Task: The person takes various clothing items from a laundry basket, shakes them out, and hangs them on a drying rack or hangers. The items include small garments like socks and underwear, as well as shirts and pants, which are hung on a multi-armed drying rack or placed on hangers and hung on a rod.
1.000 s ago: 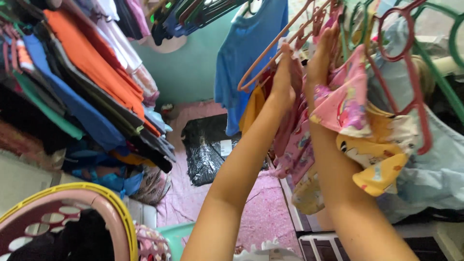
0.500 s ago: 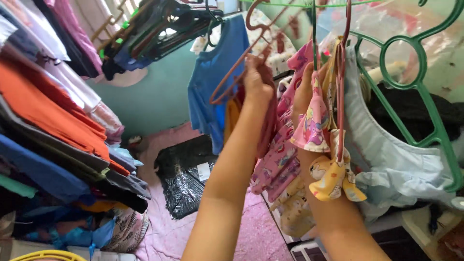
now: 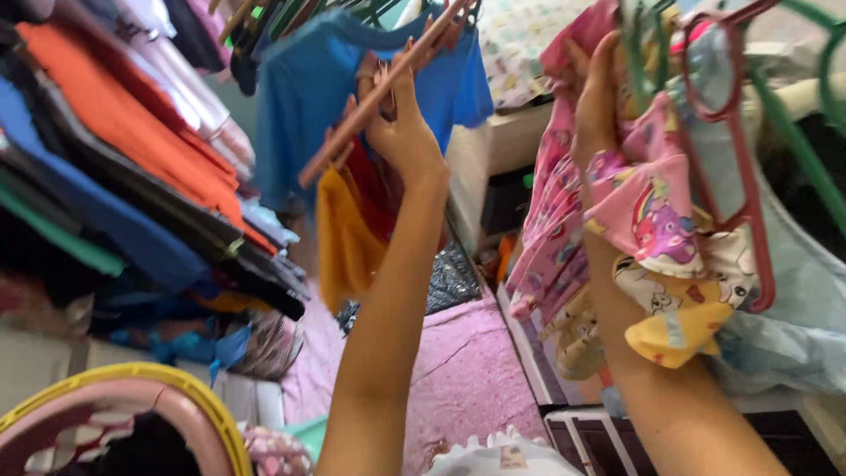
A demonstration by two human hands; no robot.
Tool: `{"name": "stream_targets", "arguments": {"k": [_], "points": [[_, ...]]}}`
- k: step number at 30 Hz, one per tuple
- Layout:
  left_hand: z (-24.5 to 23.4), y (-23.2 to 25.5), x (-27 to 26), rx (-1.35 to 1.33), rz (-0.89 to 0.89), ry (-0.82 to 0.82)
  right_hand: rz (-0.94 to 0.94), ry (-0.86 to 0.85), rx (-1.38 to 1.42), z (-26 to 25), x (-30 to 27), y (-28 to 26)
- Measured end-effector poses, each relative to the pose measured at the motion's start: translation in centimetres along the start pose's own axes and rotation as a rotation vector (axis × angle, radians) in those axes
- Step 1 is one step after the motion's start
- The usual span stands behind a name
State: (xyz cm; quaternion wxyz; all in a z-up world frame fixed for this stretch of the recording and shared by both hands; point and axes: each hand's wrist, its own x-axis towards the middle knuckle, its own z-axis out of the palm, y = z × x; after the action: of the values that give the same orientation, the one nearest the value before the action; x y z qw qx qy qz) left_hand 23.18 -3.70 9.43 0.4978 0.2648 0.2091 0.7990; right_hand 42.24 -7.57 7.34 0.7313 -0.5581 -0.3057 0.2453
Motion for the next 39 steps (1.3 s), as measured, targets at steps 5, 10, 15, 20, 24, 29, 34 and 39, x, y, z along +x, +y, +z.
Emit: {"name": "stream_targets", "arguments": {"k": [5,10,15,20,24,29,34,39], "points": [[-2.0,5.3,1.4,0.304,0.058,-0.132,0.062,-0.23,0.179,1.3,1.3,1.0],[-4.1,6.2,2.9,0.142,0.148,-0.236,-0.181,-0.414,0.361,2.0,4.8,5.7],[-5.1,8.3,3.6,0.094,0.17,-0.274,-0.066,-0.253,0.308,3.8,6.2,5.9],[-5.6,11.4,2.5,0.221,0.071,-0.38,-0.125,-0.495,0.095,4.6,5.5,6.9],[-5.6,12.4,2.1,0.264,0.007,-0.385,-0.029,-0.426,0.073,5.3,2.7,5.2],[-5.5,12.9,1.6,0.372,-0.084,-0.378,-0.136,-0.448,-0.03,5.0,-0.8,3.9],[-4.2,13.2,1.6,0.457,-0.182,-0.357,-0.129,-0.295,0.073,3.4,1.5,7.4],[-3.2,11.3,0.5,0.54,-0.215,-0.398,-0.121,-0.091,-0.195,-0.6,-0.6,8.5]]}}
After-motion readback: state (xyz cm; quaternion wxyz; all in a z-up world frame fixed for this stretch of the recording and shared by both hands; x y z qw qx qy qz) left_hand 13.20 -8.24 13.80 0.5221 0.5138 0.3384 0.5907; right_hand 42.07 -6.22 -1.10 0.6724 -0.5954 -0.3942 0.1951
